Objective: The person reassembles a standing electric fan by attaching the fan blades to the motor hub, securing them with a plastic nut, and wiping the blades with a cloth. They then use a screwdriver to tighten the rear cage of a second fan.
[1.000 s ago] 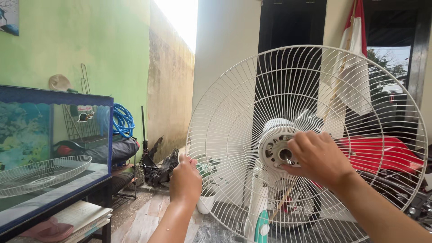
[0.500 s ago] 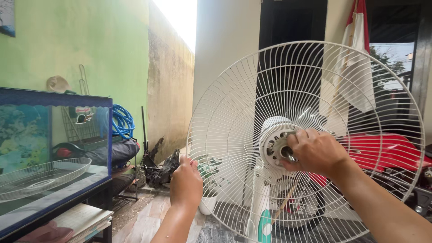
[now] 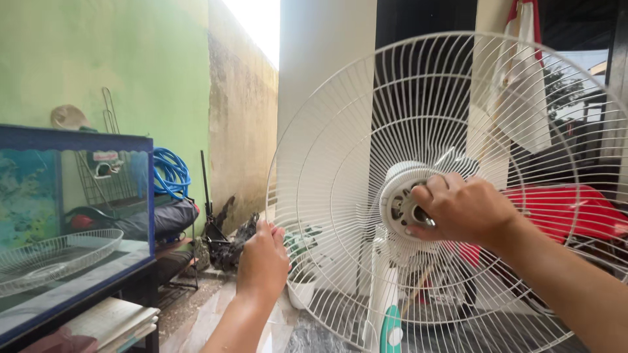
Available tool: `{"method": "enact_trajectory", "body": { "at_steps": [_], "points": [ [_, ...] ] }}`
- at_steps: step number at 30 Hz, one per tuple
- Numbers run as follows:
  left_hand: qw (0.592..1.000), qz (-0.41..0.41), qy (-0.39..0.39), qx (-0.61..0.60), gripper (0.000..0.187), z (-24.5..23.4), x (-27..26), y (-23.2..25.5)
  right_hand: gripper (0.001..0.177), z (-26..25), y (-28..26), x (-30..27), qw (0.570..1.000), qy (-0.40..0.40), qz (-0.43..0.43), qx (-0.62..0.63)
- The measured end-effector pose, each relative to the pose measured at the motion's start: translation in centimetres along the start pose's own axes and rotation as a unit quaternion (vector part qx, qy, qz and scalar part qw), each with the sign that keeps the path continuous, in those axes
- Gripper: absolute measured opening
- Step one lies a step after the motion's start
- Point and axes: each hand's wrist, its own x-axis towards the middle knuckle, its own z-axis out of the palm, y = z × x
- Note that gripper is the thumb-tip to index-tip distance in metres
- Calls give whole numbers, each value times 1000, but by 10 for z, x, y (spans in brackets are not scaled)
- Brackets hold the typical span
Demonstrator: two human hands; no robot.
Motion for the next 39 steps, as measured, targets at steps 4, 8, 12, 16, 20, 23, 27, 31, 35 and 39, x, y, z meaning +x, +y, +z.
{"method": "enact_trajectory", "body": {
  "at_steps": [4,8,12,16,20,23,27,31,35,39],
  "points": [
    [996,71,48,9,25,3,-4,7,75,7,6,-4,989,-145,-7,-28],
    [998,46,32,25,23,6,-8,17,77,15,6,-12,992,-120,41,3],
    [997,56,38,37,23,6,-11,21,75,20,7,-13,991,-91,73,63],
    [997,50,36,38,22,5,-11,20,76,26,-2,-13,980,-116,137,86],
    [997,58,49,32,21,7,-12,17,74,28,-15,-15,961,-122,223,109],
    [994,76,76,24,21,9,-16,15,71,22,-16,-20,960,-89,231,131],
    [992,70,107,-15,21,13,-24,10,69,7,-30,-28,935,-74,288,193],
    [987,87,122,-51,19,13,-43,6,65,-7,-49,-46,903,-58,346,247],
    [994,38,83,-62,21,16,-72,-4,67,-18,-65,-74,891,-19,353,286],
    [997,-35,-14,-70,58,30,-102,-9,78,-23,-86,-108,868,14,364,337]
  ]
}}
